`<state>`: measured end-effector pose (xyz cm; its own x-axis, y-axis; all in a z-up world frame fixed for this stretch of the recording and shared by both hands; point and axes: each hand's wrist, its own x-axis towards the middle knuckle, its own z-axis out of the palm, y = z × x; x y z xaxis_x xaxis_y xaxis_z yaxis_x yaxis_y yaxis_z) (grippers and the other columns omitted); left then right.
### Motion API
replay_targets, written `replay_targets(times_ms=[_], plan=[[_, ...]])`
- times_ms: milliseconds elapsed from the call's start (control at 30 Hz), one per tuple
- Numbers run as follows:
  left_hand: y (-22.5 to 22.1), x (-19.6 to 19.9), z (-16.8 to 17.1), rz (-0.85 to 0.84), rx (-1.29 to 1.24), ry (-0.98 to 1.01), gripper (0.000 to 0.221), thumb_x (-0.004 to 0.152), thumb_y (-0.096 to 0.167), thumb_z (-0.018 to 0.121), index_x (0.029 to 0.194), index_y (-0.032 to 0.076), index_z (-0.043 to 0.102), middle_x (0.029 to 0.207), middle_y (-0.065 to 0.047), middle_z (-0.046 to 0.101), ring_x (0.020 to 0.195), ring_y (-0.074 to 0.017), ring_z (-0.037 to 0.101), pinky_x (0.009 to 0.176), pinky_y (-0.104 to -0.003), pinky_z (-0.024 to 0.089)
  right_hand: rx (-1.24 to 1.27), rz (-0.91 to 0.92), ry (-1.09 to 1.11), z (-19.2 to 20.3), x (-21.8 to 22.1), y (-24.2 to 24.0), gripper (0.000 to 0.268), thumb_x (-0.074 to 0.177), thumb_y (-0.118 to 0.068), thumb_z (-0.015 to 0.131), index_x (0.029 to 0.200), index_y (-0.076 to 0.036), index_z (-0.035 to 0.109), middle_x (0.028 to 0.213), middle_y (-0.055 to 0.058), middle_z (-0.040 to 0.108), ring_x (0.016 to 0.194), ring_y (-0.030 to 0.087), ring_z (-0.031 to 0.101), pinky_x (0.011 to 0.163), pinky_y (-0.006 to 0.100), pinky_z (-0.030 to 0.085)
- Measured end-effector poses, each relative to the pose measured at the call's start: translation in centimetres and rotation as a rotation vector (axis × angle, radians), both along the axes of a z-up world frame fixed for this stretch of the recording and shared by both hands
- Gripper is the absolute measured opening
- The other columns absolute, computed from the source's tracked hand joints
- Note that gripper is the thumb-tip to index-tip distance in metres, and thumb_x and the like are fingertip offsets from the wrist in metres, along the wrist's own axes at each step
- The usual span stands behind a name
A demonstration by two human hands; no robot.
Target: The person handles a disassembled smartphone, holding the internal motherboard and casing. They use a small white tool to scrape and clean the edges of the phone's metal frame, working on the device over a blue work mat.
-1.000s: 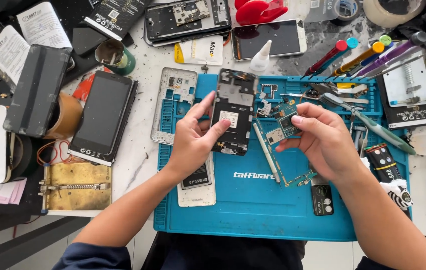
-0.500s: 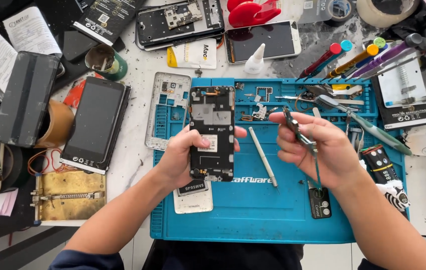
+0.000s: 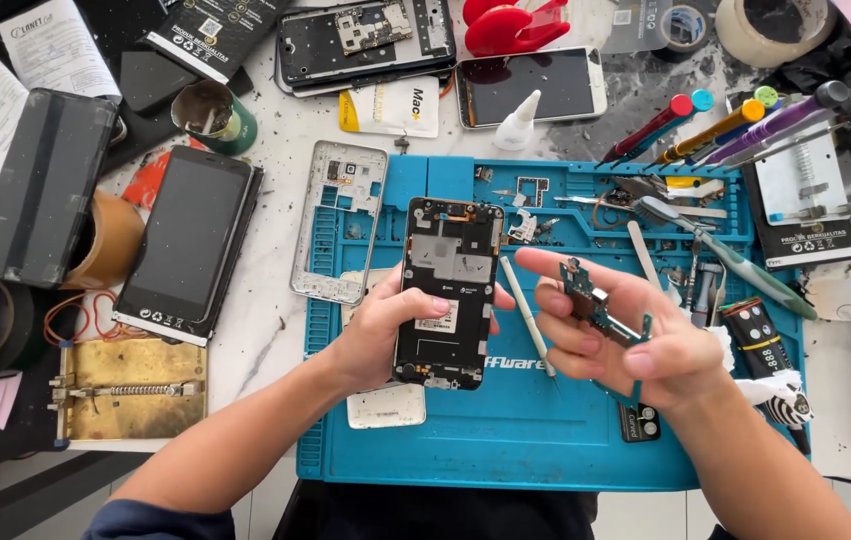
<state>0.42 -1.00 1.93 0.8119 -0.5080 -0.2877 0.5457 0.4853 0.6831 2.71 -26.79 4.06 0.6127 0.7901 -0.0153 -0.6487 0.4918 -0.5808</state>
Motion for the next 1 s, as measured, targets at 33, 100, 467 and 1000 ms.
replay_targets(times_ms=[33,100,467,1000], plan=[[0.0,0.0,-0.1,0.002,-0.002,-0.001,0.055,0.082,0.017,0.056,0.132,-0.007,0.053,0.119,-0.027,0.068,0.099,-0.0354,0.070,0.075,-0.047,0.061,-0.002,0.002,-0.001,-0.1,0.0,0.0,0.103,0.085,-0.018,0.086,0.157,0.009,0.018,0.106,0.009,0.038,0.078,0.015,0.038,0.064,0.029,0.032],[-0.1,-0.1,-0.2,0.017,-0.013,0.000,0.059,0.084,0.016,0.056,0.138,-0.005,0.047,0.120,-0.029,0.068,0.101,-0.0378,0.070,0.079,-0.048,0.060,0.087,-0.037,0.092,-0.3,0.0,0.0,0.080,0.092,-0.014,0.065,0.156,0.008,0.023,0.128,0.025,0.050,0.082,0.023,0.045,0.067,0.035,0.039],[-0.7,-0.5,-0.6,0.025,0.020,-0.127,0.055,0.088,0.015,0.059,0.139,-0.002,0.045,0.132,-0.027,0.061,0.110,-0.0386,0.068,0.090,-0.050,0.060,-0.319,-0.147,0.167,-1.4,0.4,-0.3,0.064,0.088,-0.026,0.048,0.130,0.021,0.054,0.123,0.041,0.062,0.070,0.034,0.058,0.055,0.035,0.044],[-2.8,-2.0,-6.3,0.113,-0.183,-0.095,0.048,0.093,0.001,0.052,0.141,0.003,0.046,0.124,-0.023,0.064,0.108,-0.0309,0.066,0.086,-0.050,0.060,-0.665,-0.438,-0.250,-3.3,-0.2,0.4,0.024,0.087,0.005,0.065,0.109,0.011,0.057,0.089,0.029,0.076,0.062,0.029,0.074,0.045,0.035,0.062]])
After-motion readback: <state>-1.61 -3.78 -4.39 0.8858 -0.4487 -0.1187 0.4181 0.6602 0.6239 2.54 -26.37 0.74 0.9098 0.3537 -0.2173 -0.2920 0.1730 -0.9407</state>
